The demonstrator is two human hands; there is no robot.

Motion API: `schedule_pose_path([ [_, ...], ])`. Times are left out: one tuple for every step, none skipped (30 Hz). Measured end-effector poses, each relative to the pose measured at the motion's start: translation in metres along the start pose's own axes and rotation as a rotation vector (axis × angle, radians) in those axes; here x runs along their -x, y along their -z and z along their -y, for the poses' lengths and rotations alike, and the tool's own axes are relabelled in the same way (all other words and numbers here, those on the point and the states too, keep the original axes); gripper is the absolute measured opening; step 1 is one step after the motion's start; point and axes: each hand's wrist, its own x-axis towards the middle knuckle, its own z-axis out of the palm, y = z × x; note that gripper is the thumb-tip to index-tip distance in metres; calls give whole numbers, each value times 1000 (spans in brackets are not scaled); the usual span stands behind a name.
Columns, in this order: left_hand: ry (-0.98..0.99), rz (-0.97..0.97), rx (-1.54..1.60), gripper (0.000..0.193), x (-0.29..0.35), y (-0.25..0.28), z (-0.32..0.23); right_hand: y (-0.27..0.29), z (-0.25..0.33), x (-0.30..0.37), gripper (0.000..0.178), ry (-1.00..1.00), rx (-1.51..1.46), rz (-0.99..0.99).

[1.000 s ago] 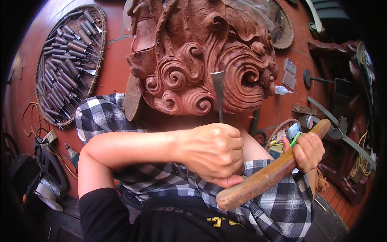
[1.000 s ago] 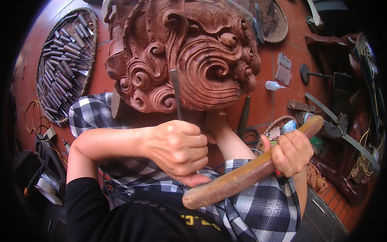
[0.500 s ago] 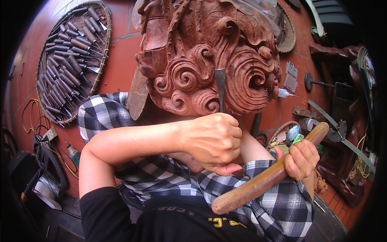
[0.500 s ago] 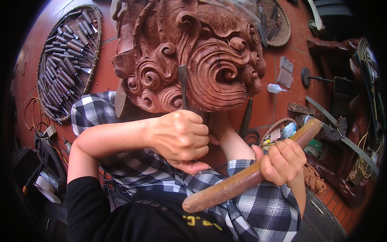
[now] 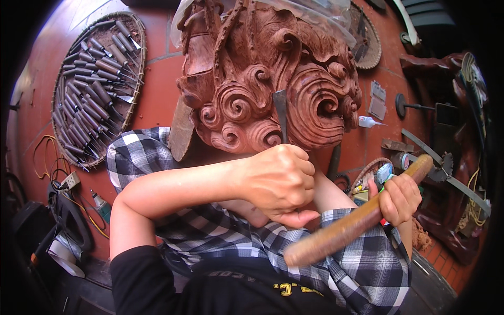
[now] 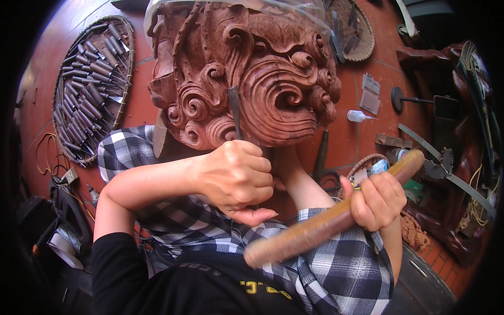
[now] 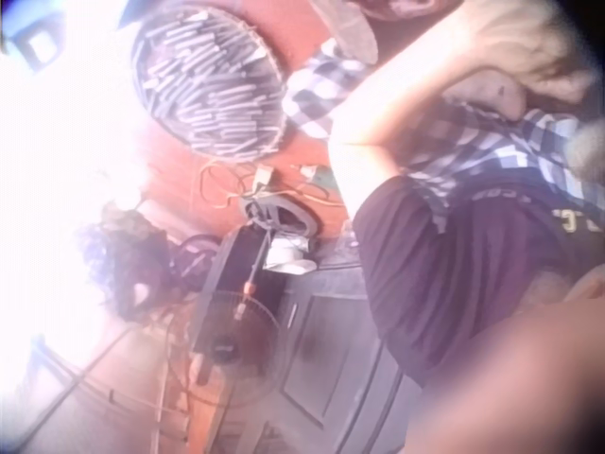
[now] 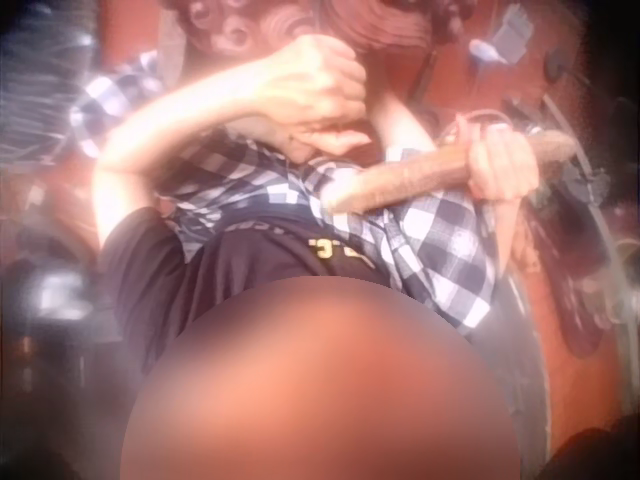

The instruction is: The person carves a wooden relief panel using a chisel and mallet. They repeatedly strike the chisel to shape swirling patterns, occasionally switching chisels from a wall-mounted holder.

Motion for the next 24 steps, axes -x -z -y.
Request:
schedule_pose_path([
  [3, 10, -2, 34, 0, 0, 0, -2, -2, 5, 29, 30, -47, -41],
  [2, 14, 0, 33, 0, -1, 0, -3, -4, 2, 28, 42, -52, -64],
  [2, 18, 2, 33, 0, -1, 0, -2, -2, 1, 29, 4, 5, -5],
  [7, 7, -3, 33, -1, 0, 0, 0, 0, -1, 29, -34, 62, 53],
  [6, -11, -3, 33, -2, 0, 1, 3, 0, -3, 29, -24, 58, 57],
  [4, -30, -1, 33, -3, 0, 2, 6, -1, -6, 29, -15, 56, 61],
  [-11, -46, 15, 33, -4, -1, 3, 10, -1, -8, 29, -8, 55, 68],
  [-3, -49, 13, 33, -3, -3, 3, 2, -4, -4, 28, 38, -3, -17],
  [4, -52, 12, 33, -2, -3, 2, -5, -6, 0, 27, 83, -60, -100],
  [17, -47, 5, 33, -1, -3, 1, -7, -7, 3, 28, 66, -62, -94],
  [14, -52, 14, 33, -4, -1, 1, -1, -5, -1, 28, 5, -22, -15],
  [10, -57, 22, 33, -5, 0, 1, 7, -2, -5, 28, -55, 19, 63],
  [11, -56, 30, 33, -7, 1, 2, 13, 1, -9, 28, -116, 60, 142],
  [20, -49, 27, 34, -6, 1, 2, 11, -1, -6, 26, -90, 31, 102],
  [31, -41, 24, 34, -6, 1, 2, 7, -3, -3, 26, -56, -12, 51],
  [39, -45, 19, 34, -5, 2, 2, 1, -6, 0, 26, -23, -55, -2],
  [36, -55, 25, 34, -6, 2, 2, 2, -7, -2, 26, 7, -90, -40],
  [34, -65, 31, 34, -7, 2, 2, 6, -9, -5, 28, -5, -38, 21],
  [26, -83, 37, 35, -8, 1, 3, 10, -8, -7, 28, -31, -8, 59],
  [22, -96, 39, 35, -8, 1, 5, 10, -6, -8, 28, -57, 17, 90],
  [19, -110, 40, 35, -8, 0, 6, 11, -5, -9, 28, -83, 43, 120],
  [24, -102, 37, 35, -8, 1, 5, 9, -6, -7, 28, -53, -8, 74],
  [32, -92, 31, 36, -9, 2, 5, 4, -9, -5, 28, -23, -61, 23],
  [40, -82, 26, 36, -9, 3, 4, 1, -10, -3, 28, 7, -114, -27],
])
